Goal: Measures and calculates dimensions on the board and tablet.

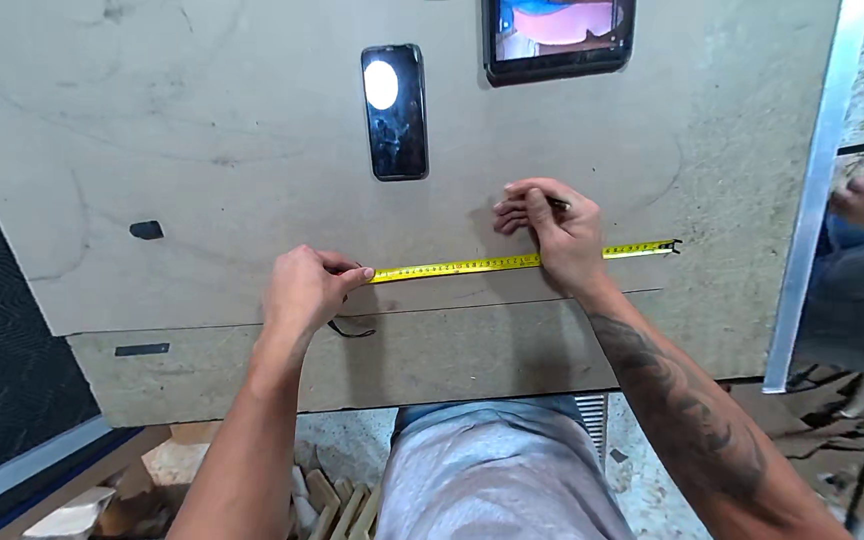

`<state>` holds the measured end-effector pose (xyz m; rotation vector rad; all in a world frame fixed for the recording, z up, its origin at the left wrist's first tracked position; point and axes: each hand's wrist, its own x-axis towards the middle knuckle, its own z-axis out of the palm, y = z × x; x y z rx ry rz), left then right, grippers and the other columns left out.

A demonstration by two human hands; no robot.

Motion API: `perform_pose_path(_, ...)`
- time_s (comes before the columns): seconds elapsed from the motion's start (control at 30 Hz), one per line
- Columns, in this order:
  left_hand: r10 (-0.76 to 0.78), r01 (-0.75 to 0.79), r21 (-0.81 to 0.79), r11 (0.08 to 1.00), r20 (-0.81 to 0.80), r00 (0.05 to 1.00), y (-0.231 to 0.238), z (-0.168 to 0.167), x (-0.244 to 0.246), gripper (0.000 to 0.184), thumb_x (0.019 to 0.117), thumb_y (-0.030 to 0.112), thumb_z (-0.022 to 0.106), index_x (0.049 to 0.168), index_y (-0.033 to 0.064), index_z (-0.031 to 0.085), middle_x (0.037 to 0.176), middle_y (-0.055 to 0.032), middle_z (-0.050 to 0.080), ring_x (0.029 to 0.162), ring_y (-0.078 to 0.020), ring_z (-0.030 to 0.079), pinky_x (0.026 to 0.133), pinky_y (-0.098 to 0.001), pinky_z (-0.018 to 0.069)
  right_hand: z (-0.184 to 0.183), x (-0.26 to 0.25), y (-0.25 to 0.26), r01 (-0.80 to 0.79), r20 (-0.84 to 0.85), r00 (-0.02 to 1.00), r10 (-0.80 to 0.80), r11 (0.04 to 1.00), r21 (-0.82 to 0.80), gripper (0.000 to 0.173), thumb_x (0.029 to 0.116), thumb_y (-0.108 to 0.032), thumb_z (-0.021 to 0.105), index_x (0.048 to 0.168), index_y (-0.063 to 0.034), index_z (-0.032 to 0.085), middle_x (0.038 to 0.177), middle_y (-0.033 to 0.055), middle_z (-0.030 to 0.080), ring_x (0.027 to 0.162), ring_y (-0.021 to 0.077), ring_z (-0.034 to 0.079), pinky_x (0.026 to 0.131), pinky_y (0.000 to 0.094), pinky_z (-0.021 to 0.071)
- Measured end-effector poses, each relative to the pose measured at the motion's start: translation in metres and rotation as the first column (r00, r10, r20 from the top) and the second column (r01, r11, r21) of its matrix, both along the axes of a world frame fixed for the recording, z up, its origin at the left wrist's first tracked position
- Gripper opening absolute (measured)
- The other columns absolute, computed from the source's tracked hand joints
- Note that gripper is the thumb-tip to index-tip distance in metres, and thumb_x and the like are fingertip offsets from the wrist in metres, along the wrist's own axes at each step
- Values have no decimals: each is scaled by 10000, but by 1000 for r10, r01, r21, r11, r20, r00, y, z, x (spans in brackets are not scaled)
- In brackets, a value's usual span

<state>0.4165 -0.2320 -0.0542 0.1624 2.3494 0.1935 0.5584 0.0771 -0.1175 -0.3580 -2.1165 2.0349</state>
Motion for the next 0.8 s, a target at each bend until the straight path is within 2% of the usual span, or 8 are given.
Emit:
perform_pose_path(0.1,155,-217,273,937,229,961,-7,13,4,158,912,367,779,989,235,820,888,7,759,769,-154,695,689,-426,580,23,24,9,30,69,995,-76,859,511,320,1108,-141,424,1331,-9,612,1171,74,738,1126,175,700,1048,408,559)
perform_pose_path(0.17,170,-314,342,885,392,904,-4,15,11,180,920,325,775,1032,190,817,904,-2,768,787,-149,704,716,-385,593,37,47,7,-20,144,981,-131,669,743,303,1096,-221,459,1245,-67,673,1010,58,735,955,213,688,922,456,546)
perform_pose_path(0.23,120,-287,351,891,428,896,1,9,21,198,901,351,798,1052,224,808,928,29,770,823,-130,717,748,-383,608,43,67,-1,-82,176,978,-113,568,819,291,1083,-247,475,1158,-71,694,777,73,693,653,239,672,574,454,548)
perform_pose_path(0.27,95,-260,349,900,425,900,4,6,27,231,881,388,814,1064,248,804,939,45,772,841,-123,724,768,-399,618,46,75,-5,-123,203,976,-78,570,812,290,1083,-250,476,1156,-68,690,752,71,684,615,232,669,524,438,545)
perform_pose_path(0.43,79,-165,257,952,313,947,17,5,34,477,850,654,726,1194,325,755,1035,79,765,953,-122,720,869,-496,595,86,68,26,-7,222,946,-234,673,739,337,1100,-208,395,1301,-75,631,1200,75,711,1074,193,697,907,431,597)
perform_pose_path(0.57,182,-280,263,923,343,921,1,12,24,456,957,644,578,1186,288,748,974,47,763,889,-131,719,822,-463,592,102,49,55,191,118,912,-393,662,725,302,1117,-198,374,1283,-26,559,1180,73,715,1059,175,707,911,408,603)
perform_pose_path(0.7,356,-497,257,829,442,823,-21,16,8,335,1005,477,620,1053,183,774,931,-20,756,848,-180,713,775,-434,587,52,70,32,-126,261,960,-101,677,725,283,1014,-121,472,1216,-16,639,1448,134,590,1368,284,539,1076,501,502)
perform_pose_path(0.8,531,-692,290,661,470,705,-33,10,2,367,1037,436,577,1081,118,754,955,-90,744,774,-221,697,677,-397,591,31,94,-29,-639,519,749,412,654,404,280,1011,-78,499,1214,-53,691,1571,117,476,1474,312,415,1153,500,442)
